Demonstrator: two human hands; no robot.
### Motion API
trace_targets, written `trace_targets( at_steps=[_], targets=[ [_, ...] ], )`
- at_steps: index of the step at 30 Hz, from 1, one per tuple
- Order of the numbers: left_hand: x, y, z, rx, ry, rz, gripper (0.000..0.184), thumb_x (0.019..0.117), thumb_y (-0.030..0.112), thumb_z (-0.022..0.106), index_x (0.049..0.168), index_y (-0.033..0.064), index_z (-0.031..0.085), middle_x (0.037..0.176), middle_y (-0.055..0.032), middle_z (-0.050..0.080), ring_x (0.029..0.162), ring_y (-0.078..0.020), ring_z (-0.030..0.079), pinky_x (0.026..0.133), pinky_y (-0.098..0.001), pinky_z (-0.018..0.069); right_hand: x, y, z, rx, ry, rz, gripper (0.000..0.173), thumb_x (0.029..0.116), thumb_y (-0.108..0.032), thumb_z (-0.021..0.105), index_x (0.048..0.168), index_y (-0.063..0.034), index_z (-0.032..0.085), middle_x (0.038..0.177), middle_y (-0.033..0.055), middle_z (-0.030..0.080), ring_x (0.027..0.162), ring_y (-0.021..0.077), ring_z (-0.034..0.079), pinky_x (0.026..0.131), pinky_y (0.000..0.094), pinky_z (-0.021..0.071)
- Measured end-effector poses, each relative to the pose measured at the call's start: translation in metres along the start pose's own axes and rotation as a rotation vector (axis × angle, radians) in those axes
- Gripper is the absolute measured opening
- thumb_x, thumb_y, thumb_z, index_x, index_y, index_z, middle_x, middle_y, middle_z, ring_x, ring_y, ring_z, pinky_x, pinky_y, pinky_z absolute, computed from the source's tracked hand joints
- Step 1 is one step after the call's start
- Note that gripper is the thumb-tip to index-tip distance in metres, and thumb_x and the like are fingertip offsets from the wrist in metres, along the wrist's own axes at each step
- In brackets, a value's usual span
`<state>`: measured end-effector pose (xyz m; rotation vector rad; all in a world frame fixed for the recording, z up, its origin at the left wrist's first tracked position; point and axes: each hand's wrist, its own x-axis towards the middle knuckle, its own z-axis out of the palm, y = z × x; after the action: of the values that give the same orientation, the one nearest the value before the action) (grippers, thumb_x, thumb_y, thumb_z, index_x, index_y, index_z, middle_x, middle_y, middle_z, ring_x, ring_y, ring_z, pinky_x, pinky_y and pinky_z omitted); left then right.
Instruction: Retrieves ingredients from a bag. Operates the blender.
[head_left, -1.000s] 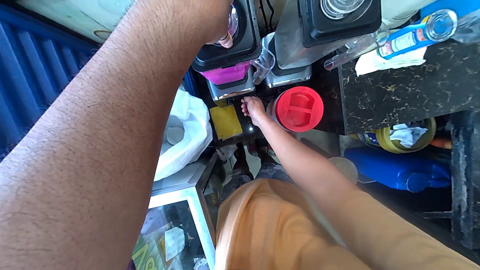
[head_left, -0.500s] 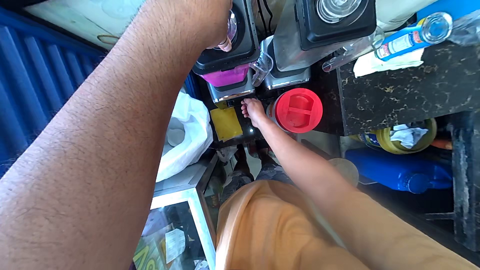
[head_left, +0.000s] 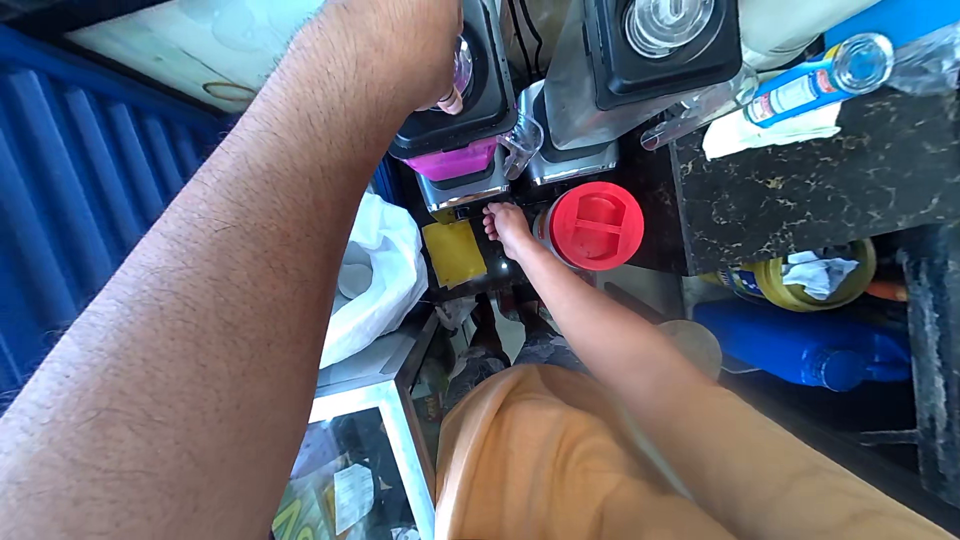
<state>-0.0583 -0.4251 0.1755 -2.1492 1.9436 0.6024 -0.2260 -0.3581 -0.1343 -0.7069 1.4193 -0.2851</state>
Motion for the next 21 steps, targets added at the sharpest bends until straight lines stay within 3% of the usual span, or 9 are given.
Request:
trace_targets(
  at_steps=[3, 21],
  targets=[
    [0.0014, -0.0024, -0.0009, -0.017, 0.007, -0.003, 0.056, 0.0855, 0.016, 0.082, 0.137, 0.0080, 0.063, 0.128, -0.0231, 0.064, 0.123, -0.0423, 0.058, 0.102, -0.0656, 0.0421, 0.0004, -0.0009, 0.0003, 0.004, 0.006, 0.006, 0.035, 0.1113, -0.028, 0.039, 0.114, -0.0036, 0.064, 0.078, 0.0029, 0.062, 0.059, 0.0100, 0.057, 0.054, 0.0258, 0.0499],
    [0.0041, -0.0024, -0.0041, 0.030, -0.011, -0.006, 0.058, 0.0844, 0.020, 0.084, 0.137, 0.0077, 0.063, 0.129, -0.0229, 0.064, 0.123, -0.0429, 0.059, 0.102, -0.0651, 0.0446, -0.0010, -0.0010, 0.0002, 0.011, 0.003, 0.004, 0.035, 0.1112, -0.028, 0.039, 0.116, -0.0036, 0.064, 0.078, 0.0034, 0.062, 0.059, 0.0108, 0.057, 0.054, 0.0265, 0.0494]
  ],
)
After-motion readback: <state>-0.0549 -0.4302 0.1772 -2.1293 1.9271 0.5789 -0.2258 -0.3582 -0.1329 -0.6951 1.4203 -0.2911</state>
